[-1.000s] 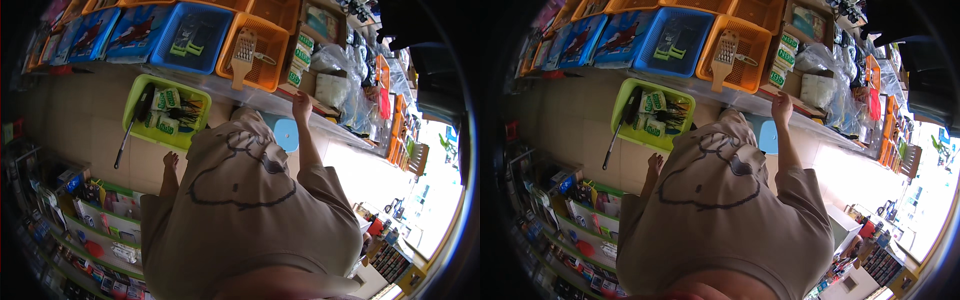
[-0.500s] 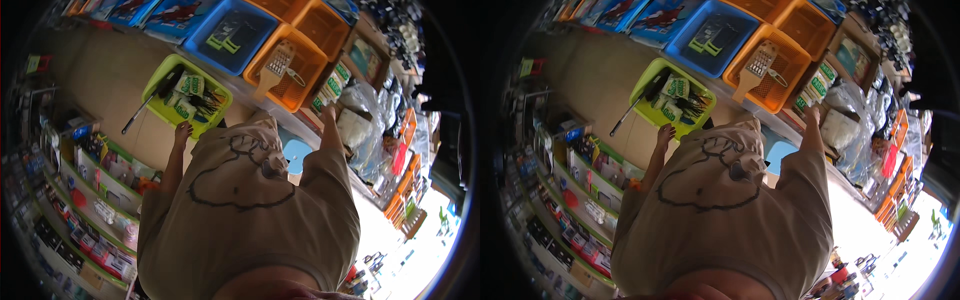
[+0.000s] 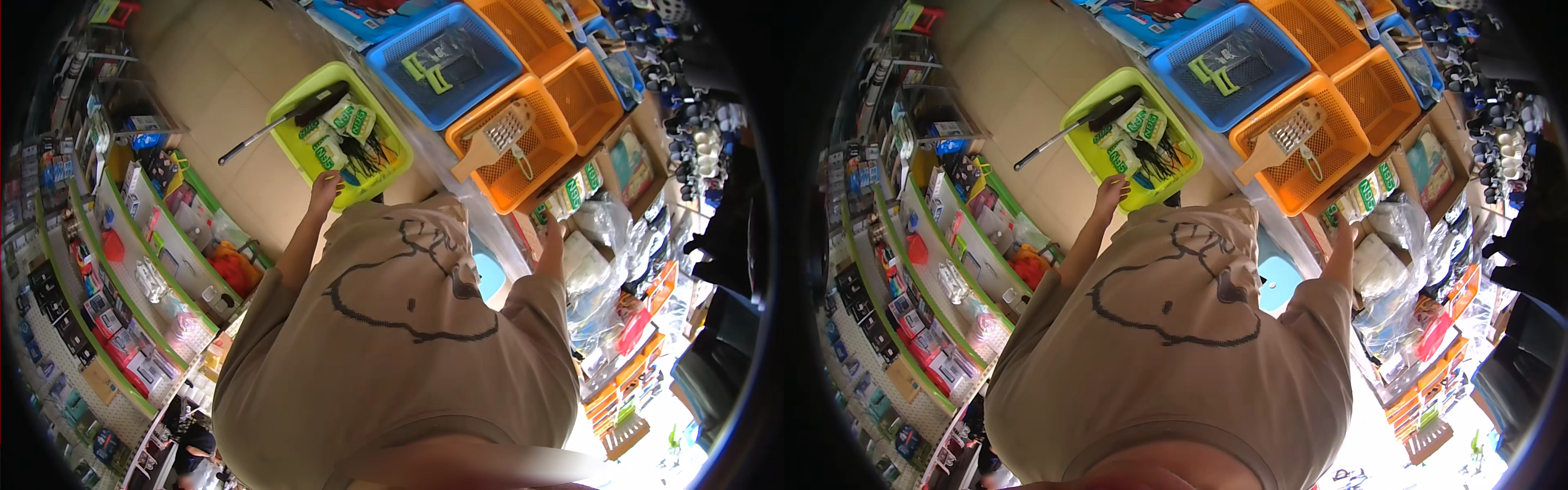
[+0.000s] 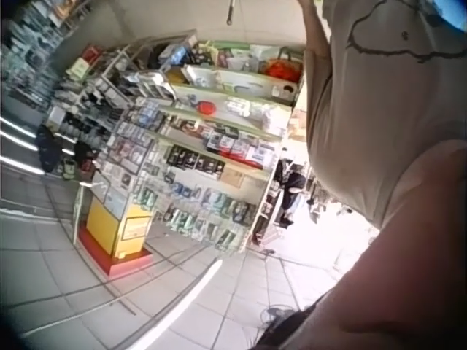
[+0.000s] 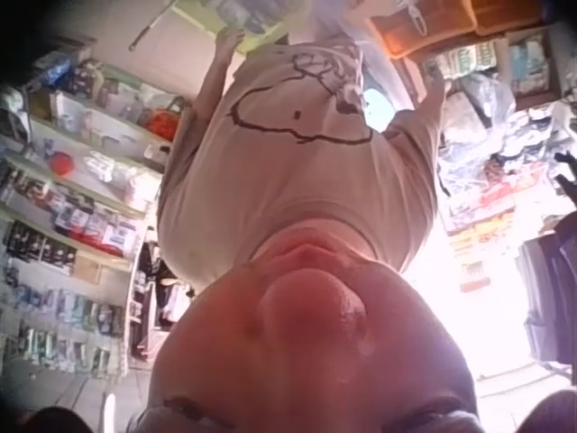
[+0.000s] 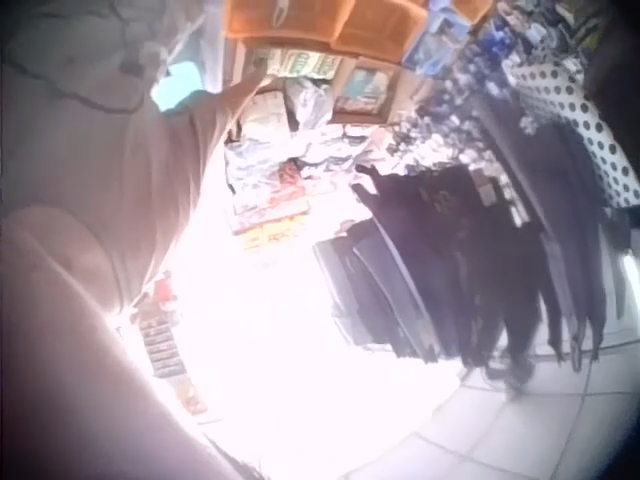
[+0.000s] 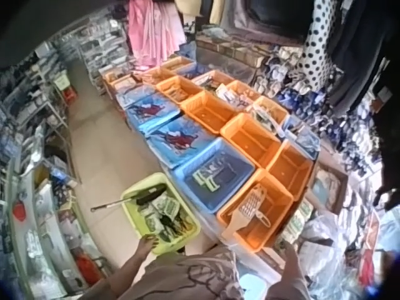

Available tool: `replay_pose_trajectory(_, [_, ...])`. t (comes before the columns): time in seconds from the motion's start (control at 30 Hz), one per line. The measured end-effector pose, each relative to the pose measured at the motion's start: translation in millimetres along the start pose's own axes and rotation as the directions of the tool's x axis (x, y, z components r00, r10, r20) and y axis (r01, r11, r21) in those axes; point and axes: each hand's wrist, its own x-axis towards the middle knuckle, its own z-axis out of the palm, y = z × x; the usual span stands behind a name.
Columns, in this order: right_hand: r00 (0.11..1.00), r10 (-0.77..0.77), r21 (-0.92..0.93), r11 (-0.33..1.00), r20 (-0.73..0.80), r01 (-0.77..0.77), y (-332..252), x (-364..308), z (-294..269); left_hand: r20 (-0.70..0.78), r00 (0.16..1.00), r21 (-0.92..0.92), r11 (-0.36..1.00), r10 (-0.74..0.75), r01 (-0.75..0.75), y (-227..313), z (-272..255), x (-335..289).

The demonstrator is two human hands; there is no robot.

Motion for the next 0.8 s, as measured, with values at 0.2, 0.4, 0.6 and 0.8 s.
replay_pose_trajectory(0.2, [0.902, -0.323, 0.014, 0.94, -0.285, 0.341, 18, -33, -35, 0.113, 0.987, -0.123, 0.988, 0.111, -0.097, 11, 20, 24])
replay_pose_trajectory(0.4, [0.792, -0.41, 0.43, 0.677, -0.453, 0.597, -62, -221, -40, 0.266, 0.916, -0.288, 0.932, 0.3, -0.222, 67, 42, -9])
replay_pose_trajectory(0.6, [0.519, -0.832, 0.494, 0.541, 0.196, 0.681, -109, -366, 32, 0.596, 0.699, -0.293, 0.917, 0.395, -0.27, 111, 80, -52])
replay_pose_trajectory(0.8, [0.231, -0.792, 0.067, 0.322, 0.565, 0.944, -105, -456, 104, 0.599, 0.722, -0.387, 0.915, 0.346, -0.117, 110, 62, -61])
